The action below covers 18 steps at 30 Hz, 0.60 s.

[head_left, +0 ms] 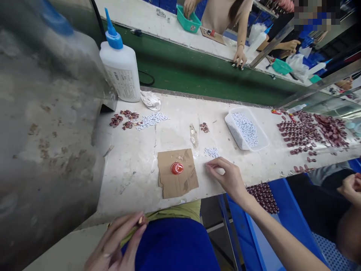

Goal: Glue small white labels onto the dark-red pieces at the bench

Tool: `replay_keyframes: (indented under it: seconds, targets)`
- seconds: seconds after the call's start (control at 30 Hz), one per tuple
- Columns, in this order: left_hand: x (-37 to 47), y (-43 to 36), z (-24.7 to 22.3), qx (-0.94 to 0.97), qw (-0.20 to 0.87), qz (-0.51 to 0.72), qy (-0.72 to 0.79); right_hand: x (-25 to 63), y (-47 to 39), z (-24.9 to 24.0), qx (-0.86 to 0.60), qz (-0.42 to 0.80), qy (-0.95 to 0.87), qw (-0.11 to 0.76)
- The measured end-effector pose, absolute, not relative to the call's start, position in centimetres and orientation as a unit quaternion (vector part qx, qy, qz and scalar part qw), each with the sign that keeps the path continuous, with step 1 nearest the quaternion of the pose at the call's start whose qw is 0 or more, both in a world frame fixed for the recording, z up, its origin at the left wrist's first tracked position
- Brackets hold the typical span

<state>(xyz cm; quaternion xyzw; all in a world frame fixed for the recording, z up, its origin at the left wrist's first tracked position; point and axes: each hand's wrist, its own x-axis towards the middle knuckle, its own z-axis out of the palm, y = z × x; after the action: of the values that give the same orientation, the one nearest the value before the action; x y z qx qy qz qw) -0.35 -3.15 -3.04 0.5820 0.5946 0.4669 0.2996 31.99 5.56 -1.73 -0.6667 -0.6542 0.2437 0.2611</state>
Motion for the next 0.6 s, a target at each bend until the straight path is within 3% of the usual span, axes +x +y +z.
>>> replay_keyframes:
  seconds: [0.27,0.6]
  targets:
    - [2.6,1.4,-2.5,0.612,0.313,0.469,0.555,26.6,7.4,-0.3,-0.568,0.289,-0.718,0.280]
    - [3.0,2.5,-2.5,0.622,0.307,0.474,0.543,26.0,7.5,-0.4,-0.560,0.293,-0.723,0.280]
